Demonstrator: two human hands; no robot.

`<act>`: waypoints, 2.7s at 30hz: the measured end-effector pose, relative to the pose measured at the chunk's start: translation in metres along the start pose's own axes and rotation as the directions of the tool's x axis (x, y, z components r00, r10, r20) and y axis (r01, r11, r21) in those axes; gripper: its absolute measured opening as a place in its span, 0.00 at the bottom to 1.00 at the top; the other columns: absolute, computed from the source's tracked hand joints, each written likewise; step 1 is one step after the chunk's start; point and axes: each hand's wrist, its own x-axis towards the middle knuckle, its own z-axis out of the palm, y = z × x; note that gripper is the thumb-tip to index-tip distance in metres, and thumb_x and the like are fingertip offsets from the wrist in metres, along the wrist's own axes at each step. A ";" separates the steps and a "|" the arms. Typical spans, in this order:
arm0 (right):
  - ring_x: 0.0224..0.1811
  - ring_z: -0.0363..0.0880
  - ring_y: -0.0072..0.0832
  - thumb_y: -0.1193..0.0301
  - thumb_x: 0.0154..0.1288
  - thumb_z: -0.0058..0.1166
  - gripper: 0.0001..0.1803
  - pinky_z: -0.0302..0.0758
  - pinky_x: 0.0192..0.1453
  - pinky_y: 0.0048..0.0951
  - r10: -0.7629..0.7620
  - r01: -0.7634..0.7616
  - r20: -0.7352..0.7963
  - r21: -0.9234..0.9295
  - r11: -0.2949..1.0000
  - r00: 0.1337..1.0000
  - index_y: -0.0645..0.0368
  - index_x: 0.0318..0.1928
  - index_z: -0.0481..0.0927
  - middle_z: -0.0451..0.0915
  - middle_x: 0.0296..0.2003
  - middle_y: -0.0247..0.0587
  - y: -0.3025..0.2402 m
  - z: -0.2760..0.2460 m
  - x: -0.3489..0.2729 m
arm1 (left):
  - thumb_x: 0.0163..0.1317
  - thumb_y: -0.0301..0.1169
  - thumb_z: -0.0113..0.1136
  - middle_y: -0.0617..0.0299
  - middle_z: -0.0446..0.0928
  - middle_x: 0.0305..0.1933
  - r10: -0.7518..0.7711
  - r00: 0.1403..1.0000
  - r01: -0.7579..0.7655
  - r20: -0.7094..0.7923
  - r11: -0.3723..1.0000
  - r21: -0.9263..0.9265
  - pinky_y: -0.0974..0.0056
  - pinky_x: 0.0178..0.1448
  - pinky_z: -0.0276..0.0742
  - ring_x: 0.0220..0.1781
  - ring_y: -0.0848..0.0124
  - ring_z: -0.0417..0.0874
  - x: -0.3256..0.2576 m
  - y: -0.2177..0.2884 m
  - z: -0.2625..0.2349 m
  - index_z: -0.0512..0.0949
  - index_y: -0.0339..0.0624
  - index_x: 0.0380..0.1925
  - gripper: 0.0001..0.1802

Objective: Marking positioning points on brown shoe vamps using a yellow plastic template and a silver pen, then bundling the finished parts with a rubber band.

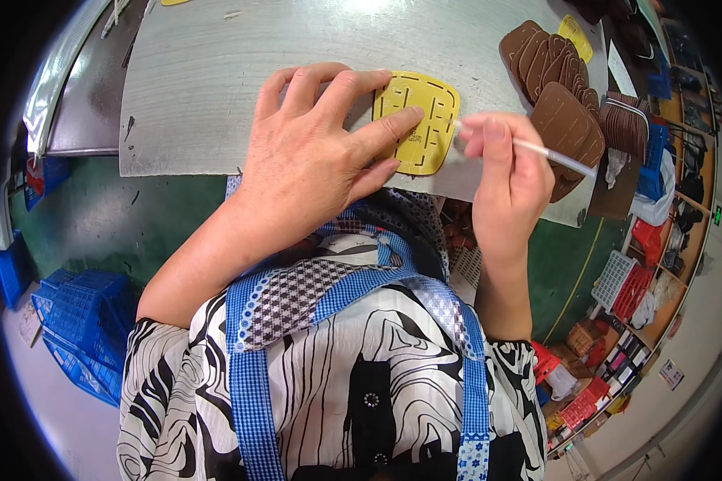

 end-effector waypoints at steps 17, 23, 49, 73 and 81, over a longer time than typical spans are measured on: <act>0.32 0.77 0.16 0.66 0.84 0.43 0.16 0.77 0.44 0.20 0.141 -0.146 0.045 0.120 0.982 0.989 0.65 0.51 0.81 0.81 0.34 0.34 -0.007 -0.009 -0.010 | 0.44 0.35 0.80 0.58 0.75 0.58 0.083 0.994 -0.073 0.077 0.989 -0.126 0.53 0.67 0.69 0.61 0.55 0.75 0.032 -0.012 -0.016 0.77 0.49 0.57 0.37; 0.35 0.74 0.15 0.73 0.73 0.62 0.09 0.73 0.41 0.20 0.131 -0.117 -0.053 0.222 0.968 0.990 0.63 0.48 0.79 0.80 0.34 0.31 0.005 0.010 0.001 | 0.37 0.35 0.84 0.54 0.73 0.48 0.176 0.984 -0.159 0.030 0.943 -0.292 0.52 0.62 0.70 0.56 0.52 0.75 0.054 -0.021 -0.005 0.74 0.42 0.54 0.41; 0.28 0.78 0.14 0.73 0.70 0.65 0.10 0.74 0.33 0.21 0.235 -0.224 -0.059 0.148 0.963 0.970 0.64 0.46 0.81 0.84 0.27 0.35 0.015 0.005 0.010 | 0.54 0.36 0.73 0.62 0.75 0.49 0.034 0.994 -0.053 -0.101 0.980 -0.190 0.52 0.60 0.68 0.53 0.59 0.73 0.000 -0.006 -0.003 0.84 0.54 0.55 0.25; 0.35 0.76 0.16 0.62 0.81 0.53 0.17 0.76 0.37 0.21 0.112 -0.109 0.003 0.271 0.956 0.994 0.64 0.55 0.78 0.80 0.41 0.36 0.002 -0.016 0.026 | 0.57 0.41 0.70 0.66 0.73 0.66 -0.009 1.000 0.008 -0.016 0.996 -0.088 0.51 0.68 0.63 0.64 0.58 0.70 0.001 -0.001 0.001 0.83 0.58 0.58 0.25; 0.25 0.78 0.34 0.65 0.78 0.53 0.13 0.74 0.35 0.34 -0.137 0.149 0.170 -0.060 0.987 0.976 0.59 0.38 0.85 0.79 0.23 0.39 0.002 0.019 0.049 | 0.57 0.41 0.70 0.71 0.73 0.69 0.020 1.000 -0.019 0.010 0.999 -0.048 0.50 0.68 0.64 0.65 0.58 0.71 0.004 -0.001 -0.002 0.84 0.62 0.53 0.21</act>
